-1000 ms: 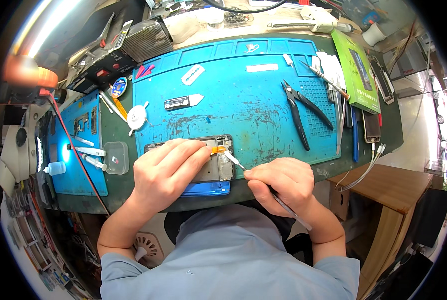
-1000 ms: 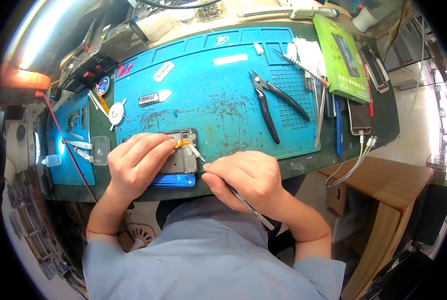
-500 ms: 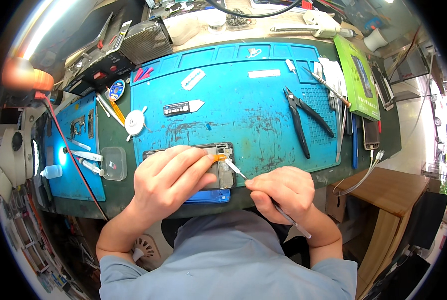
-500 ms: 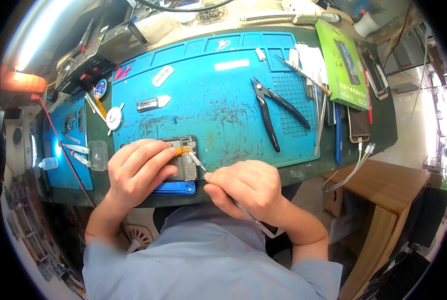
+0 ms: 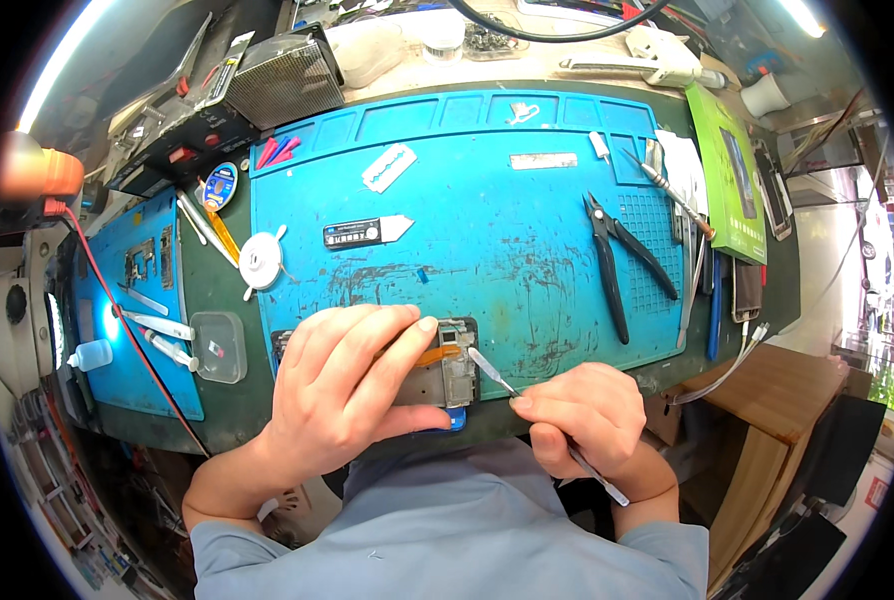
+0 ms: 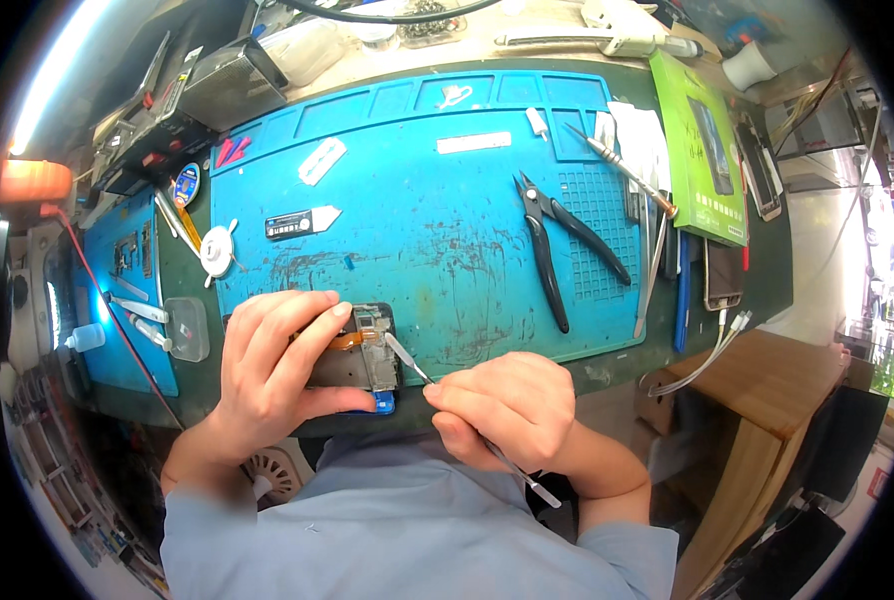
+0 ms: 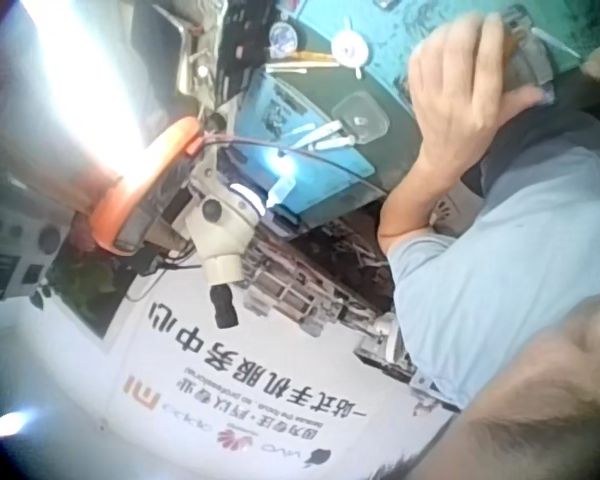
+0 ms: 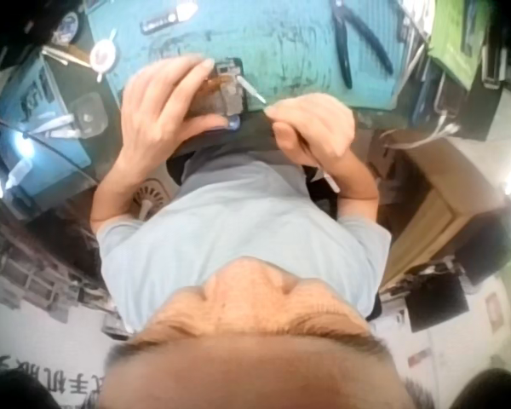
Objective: The person disassembles a smartphone on a workbench, removes internal components including a ribbon cable and battery, and then reassembles the device. They use various tools such as screwdrivers and tweezers to manipulate small parts and connectors.
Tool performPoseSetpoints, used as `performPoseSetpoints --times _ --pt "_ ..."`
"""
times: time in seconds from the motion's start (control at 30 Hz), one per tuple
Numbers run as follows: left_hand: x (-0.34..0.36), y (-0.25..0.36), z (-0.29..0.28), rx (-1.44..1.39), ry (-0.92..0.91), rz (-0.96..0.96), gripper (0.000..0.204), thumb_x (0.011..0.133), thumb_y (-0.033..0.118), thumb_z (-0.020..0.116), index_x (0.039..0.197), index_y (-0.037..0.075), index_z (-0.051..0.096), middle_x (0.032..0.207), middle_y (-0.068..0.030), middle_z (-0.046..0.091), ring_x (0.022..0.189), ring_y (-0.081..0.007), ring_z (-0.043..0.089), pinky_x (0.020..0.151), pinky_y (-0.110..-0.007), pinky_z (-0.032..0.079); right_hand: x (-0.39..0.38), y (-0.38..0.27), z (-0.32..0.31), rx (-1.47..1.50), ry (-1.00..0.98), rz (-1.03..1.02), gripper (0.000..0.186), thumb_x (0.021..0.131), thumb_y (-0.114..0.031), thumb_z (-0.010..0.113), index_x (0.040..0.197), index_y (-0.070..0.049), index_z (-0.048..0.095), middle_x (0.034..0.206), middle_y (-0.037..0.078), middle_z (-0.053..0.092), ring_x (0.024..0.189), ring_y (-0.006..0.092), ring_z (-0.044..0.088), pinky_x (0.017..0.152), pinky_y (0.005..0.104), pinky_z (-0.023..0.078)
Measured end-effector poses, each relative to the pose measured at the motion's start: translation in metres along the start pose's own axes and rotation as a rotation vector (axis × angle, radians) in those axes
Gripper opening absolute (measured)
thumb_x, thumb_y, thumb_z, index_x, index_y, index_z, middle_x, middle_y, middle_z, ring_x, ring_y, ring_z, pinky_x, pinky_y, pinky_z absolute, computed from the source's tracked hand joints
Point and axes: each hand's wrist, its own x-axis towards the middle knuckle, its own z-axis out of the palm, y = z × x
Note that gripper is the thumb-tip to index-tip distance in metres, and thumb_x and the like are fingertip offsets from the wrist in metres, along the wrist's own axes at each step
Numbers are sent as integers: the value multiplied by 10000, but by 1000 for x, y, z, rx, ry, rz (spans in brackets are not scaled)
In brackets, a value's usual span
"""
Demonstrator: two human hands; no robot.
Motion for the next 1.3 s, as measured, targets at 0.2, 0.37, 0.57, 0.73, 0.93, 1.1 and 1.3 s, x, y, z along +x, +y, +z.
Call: performPoseSetpoints --times 0.2,0.37,0.57,0.73,0.93,1.1,1.3 --pt "-1 -1 0 9 16 22 671 731 494 783 1169 0 661 1158 -104 649 1010 -270 627 855 -402 489 -2 -1 -1 5 2 3 56 873 -99 709 878 -44 720 779 49 717 613 179 675 504 282 499" --pt "-1 0 1 25 24 29 665 741 495 777 1170 -1 661 1168 -101 647 1021 -272 628 867 -407 492 -4 0 -2 6 23 -18 67 886 -105 702 882 -41 721 777 53 714 617 181 675 512 281 504" --pt "1 -1 -1 21 10 49 658 772 509 733 1193 8 660 1187 -102 645 1032 -267 631 891 -405 488 -9 4 2 52 159 44 148 902 -120 725 1010 -21 704 851 98 714 625 192 663 540 286 518" --pt "9 -1 -12 -103 -165 39 772 689 522 769 1243 5 623 1233 -112 640 1100 -301 614 934 -416 481 -3 3 1 92 197 152 230 862 -32 774 1079 -8 698 964 125 690 668 138 628 577 261 513" --pt "6 2 -30 -74 -300 96 768 637 336 852 1288 23 595 1309 -118 596 1171 -313 581 984 -445 480 -6 8 8 164 325 211 252 843 29 770 1084 -9 707 987 106 667 723 127 620 619 237 501" --pt "14 23 -37 100 -252 322 641 719 243 793 1291 35 594 1289 -128 590 1213 -297 578 1067 -474 464 -12 1 4 291 376 322 203 916 37 690 1116 8 670 1059 89 640 804 103 620 673 227 513" --pt "42 36 -18 294 -122 689 408 902 180 585 1292 59 603 1260 -128 596 1229 -289 587 1092 -469 471 -18 -4 -2 312 571 282 177 978 10 603 1152 17 634 1069 96 622 748 84 599 623 212 507"
